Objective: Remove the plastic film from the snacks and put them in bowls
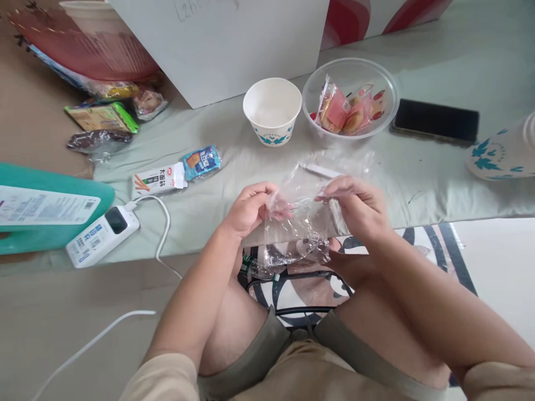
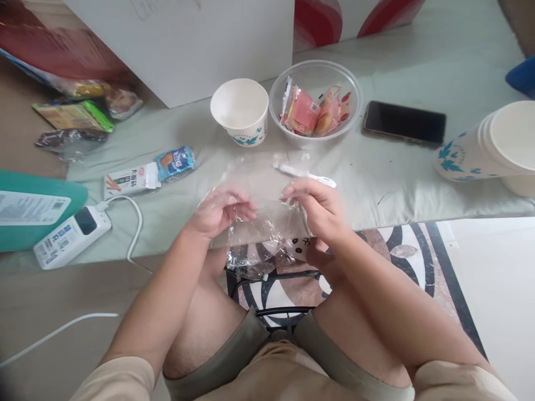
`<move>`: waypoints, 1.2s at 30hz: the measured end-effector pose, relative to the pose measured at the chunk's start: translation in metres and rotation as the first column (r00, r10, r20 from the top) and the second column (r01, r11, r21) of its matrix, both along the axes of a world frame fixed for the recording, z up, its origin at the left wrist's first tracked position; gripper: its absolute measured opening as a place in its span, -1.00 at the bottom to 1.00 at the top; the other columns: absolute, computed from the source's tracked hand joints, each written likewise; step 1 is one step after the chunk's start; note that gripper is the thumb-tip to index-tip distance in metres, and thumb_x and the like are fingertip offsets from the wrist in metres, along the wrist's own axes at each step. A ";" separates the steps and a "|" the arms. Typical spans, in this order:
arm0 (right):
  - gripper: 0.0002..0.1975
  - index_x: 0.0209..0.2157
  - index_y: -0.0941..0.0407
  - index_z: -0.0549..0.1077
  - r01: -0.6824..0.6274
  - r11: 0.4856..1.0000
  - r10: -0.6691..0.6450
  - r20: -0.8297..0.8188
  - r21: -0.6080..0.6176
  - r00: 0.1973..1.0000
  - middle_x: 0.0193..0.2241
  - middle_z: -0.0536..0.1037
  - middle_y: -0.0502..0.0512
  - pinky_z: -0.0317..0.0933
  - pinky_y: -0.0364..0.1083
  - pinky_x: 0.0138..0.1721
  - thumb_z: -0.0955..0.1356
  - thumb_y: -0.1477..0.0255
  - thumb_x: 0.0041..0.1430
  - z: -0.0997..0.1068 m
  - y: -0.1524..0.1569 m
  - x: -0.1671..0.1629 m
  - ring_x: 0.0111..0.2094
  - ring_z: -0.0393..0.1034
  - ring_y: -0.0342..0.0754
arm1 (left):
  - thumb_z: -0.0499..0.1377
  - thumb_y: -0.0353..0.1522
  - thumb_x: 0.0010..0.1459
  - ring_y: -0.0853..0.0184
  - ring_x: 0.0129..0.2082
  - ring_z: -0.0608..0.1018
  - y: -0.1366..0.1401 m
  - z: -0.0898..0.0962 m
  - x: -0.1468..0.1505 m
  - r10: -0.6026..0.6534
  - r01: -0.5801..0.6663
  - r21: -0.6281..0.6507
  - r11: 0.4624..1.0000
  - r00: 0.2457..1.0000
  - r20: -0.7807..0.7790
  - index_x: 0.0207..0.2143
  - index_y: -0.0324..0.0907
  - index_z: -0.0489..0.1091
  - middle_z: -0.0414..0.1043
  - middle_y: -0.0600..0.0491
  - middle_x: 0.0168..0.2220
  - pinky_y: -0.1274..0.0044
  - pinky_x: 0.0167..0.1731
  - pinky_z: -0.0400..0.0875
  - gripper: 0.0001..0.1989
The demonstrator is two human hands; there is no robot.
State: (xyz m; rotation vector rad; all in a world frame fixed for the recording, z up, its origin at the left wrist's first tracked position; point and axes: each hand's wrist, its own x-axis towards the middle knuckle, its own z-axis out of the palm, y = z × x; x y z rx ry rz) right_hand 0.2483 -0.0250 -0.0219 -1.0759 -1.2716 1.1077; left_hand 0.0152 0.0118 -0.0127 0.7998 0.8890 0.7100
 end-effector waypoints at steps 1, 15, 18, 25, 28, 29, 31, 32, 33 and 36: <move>-0.82 -0.31 -0.02 0.65 -0.028 0.999 0.028 -0.006 0.029 1.000 -0.32 0.65 0.00 0.38 -0.02 -0.22 0.37 0.32 0.30 -0.001 0.000 0.003 -0.29 0.52 -0.07 | 0.33 -0.25 -0.03 0.30 -0.47 0.68 0.001 -0.001 0.000 0.003 -0.003 -0.006 1.000 1.000 -0.002 -0.43 -0.22 0.46 0.61 0.01 -0.45 0.57 -0.50 0.52 -0.78; -0.17 0.29 -0.15 0.23 -0.088 0.972 0.091 0.003 -0.220 0.996 0.03 0.53 0.10 0.49 -0.02 -0.19 0.55 0.35 0.01 0.011 -0.007 -0.006 -0.10 0.54 -0.01 | 0.34 -0.47 -0.06 0.25 -0.09 0.69 0.000 -0.004 0.008 0.108 -0.100 0.156 0.983 0.993 -0.041 -0.01 -0.02 0.29 0.43 0.04 0.20 0.41 -0.15 0.64 -0.46; -0.58 -0.06 0.04 0.46 -0.152 0.917 0.176 0.032 -0.368 0.984 -0.27 0.59 0.06 0.42 -0.09 -0.34 0.53 0.34 0.02 0.018 -0.006 -0.008 -0.33 0.51 -0.08 | 0.35 -0.44 -0.04 0.20 -0.02 0.69 0.000 -0.001 0.005 0.125 -0.129 0.127 0.983 0.991 0.045 0.14 0.12 0.23 0.45 0.10 0.23 0.28 -0.03 0.63 -0.30; -0.82 -0.27 0.09 0.41 -0.052 0.906 0.074 0.036 -0.421 0.997 -0.51 0.57 -0.02 0.27 -0.17 -0.50 0.43 0.33 0.14 0.027 -0.004 -0.011 -0.53 0.41 -0.18 | 0.46 -0.22 -0.01 0.14 -0.13 0.72 -0.005 -0.004 0.008 -0.023 0.025 0.036 0.999 0.998 -0.053 -0.17 -0.21 0.50 0.68 -0.10 -0.15 0.36 -0.08 0.63 -0.61; -0.78 -0.14 0.09 0.45 -0.162 0.893 0.199 0.045 -0.420 0.979 -0.63 0.45 -0.11 0.12 -0.18 -0.61 0.40 0.34 0.18 0.021 -0.005 -0.010 -0.64 0.27 -0.19 | 0.40 -0.21 0.07 0.29 -0.42 0.69 -0.005 -0.003 0.009 -0.013 0.017 0.027 1.000 0.991 -0.131 -0.16 -0.15 0.50 0.64 0.06 -0.41 0.52 -0.43 0.59 -0.67; -0.77 -0.10 0.07 0.45 -0.174 0.903 0.201 0.029 -0.394 0.979 -0.65 0.41 -0.14 0.09 -0.18 -0.62 0.40 0.35 0.19 0.019 -0.006 -0.010 -0.65 0.23 -0.20 | 0.38 -0.22 0.07 0.33 -0.53 0.64 -0.005 -0.002 0.009 -0.007 0.011 0.035 0.999 0.991 -0.135 -0.12 -0.12 0.49 0.59 0.12 -0.50 0.57 -0.54 0.53 -0.67; -0.76 -0.08 0.02 0.46 -0.152 0.935 0.149 -0.035 -0.319 0.988 -0.62 0.40 -0.15 0.12 -0.17 -0.60 0.39 0.34 0.21 0.017 -0.007 -0.008 -0.63 0.24 -0.19 | 0.36 -0.24 0.06 0.39 -0.70 0.50 -0.004 0.002 0.007 0.012 -0.005 0.060 0.998 0.994 -0.110 -0.13 -0.07 0.48 0.45 0.22 -0.64 0.60 -0.70 0.36 -0.69; -0.80 -0.12 0.00 0.47 -0.137 0.947 0.121 -0.073 -0.291 0.990 -0.59 0.42 -0.13 0.15 -0.16 -0.58 0.40 0.32 0.21 0.018 -0.008 -0.007 -0.61 0.27 -0.18 | 0.35 -0.24 0.05 0.41 -0.75 0.43 -0.003 0.004 0.006 0.024 -0.018 0.074 0.997 0.996 -0.085 -0.19 -0.06 0.47 0.38 0.25 -0.68 0.61 -0.74 0.30 -0.73; -0.86 -0.21 0.00 0.49 -0.134 0.951 0.108 -0.107 -0.279 0.988 -0.55 0.44 -0.09 0.18 -0.14 -0.56 0.40 0.29 0.20 0.018 -0.008 -0.006 -0.59 0.30 -0.17 | 0.35 -0.23 0.02 0.42 -0.77 0.38 -0.002 0.006 0.005 0.031 -0.026 0.085 0.996 0.998 -0.058 -0.27 -0.07 0.46 0.34 0.25 -0.70 0.60 -0.75 0.27 -0.78; -0.80 -0.42 0.04 0.50 -0.217 0.936 0.179 -0.158 -0.276 0.971 -0.48 0.52 0.04 0.26 -0.07 -0.51 0.39 0.21 0.16 0.022 -0.007 0.000 -0.51 0.40 -0.08 | 0.28 -0.13 0.02 0.37 -0.70 0.42 0.001 0.011 0.001 -0.014 0.015 0.082 0.997 1.000 -0.010 -0.50 -0.13 0.39 0.35 0.13 -0.66 0.51 -0.69 0.34 -0.73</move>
